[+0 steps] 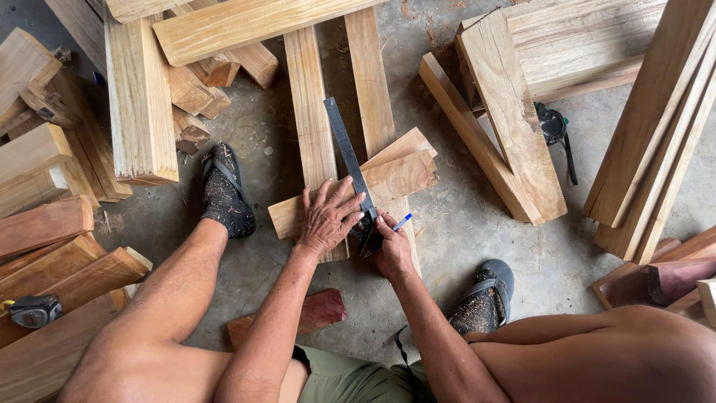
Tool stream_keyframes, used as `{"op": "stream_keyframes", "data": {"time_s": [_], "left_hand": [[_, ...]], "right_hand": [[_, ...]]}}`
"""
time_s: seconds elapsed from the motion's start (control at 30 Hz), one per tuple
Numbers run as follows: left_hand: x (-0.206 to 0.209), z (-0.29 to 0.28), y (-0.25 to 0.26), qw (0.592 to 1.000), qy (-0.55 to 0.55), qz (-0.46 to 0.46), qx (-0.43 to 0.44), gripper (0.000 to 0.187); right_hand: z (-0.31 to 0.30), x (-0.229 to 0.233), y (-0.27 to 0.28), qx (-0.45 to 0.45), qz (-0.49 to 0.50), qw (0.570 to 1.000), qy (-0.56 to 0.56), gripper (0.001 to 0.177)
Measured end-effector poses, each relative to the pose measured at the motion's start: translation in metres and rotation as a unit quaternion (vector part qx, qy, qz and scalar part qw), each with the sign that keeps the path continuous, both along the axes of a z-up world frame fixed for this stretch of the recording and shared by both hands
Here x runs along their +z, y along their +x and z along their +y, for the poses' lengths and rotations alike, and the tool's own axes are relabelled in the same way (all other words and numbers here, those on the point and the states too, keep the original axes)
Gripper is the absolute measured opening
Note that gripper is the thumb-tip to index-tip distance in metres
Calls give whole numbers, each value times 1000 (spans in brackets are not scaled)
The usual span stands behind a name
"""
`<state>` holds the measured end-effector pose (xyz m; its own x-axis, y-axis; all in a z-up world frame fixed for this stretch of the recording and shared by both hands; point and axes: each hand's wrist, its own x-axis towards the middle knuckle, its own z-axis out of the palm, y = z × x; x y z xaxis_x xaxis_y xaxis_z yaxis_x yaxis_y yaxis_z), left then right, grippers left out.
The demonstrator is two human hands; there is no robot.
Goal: Measuring and marking wood planks for carpentry using a combination square and pen.
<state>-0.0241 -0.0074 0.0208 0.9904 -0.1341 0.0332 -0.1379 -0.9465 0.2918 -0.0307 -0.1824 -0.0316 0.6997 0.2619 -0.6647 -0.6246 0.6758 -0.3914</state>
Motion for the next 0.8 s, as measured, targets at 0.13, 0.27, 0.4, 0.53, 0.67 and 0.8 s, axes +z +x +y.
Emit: {"op": "stream_keyframes", "data": {"time_s": [0.13,0.27,0.4,0.53,0.67,0.8], "left_hand": [[2,0,0,1000,-3,-5,-1,43],[2,0,0,1000,-5,-13,-4,43],[3,0,0,1000,-3,-15,-3,43],[5,0,0,1000,-6,-11,-4,43],[-2,2,1,1000,-6,-11,-10,44],[-6,5,1,1000,-4,-11,-15,44]], "right_hand": [[0,1,1,-1,-5,1000,8,36],[-1,-4,0,5,-12,1000,7,36],[-1,1,1,3,-11,1000,13,36],[-10,-4,-1,39,-68,993,-83,34],[-36,-11,13,75,-218,843,-486,56],[-41,84,50,70,-163,864,-471,66]]}}
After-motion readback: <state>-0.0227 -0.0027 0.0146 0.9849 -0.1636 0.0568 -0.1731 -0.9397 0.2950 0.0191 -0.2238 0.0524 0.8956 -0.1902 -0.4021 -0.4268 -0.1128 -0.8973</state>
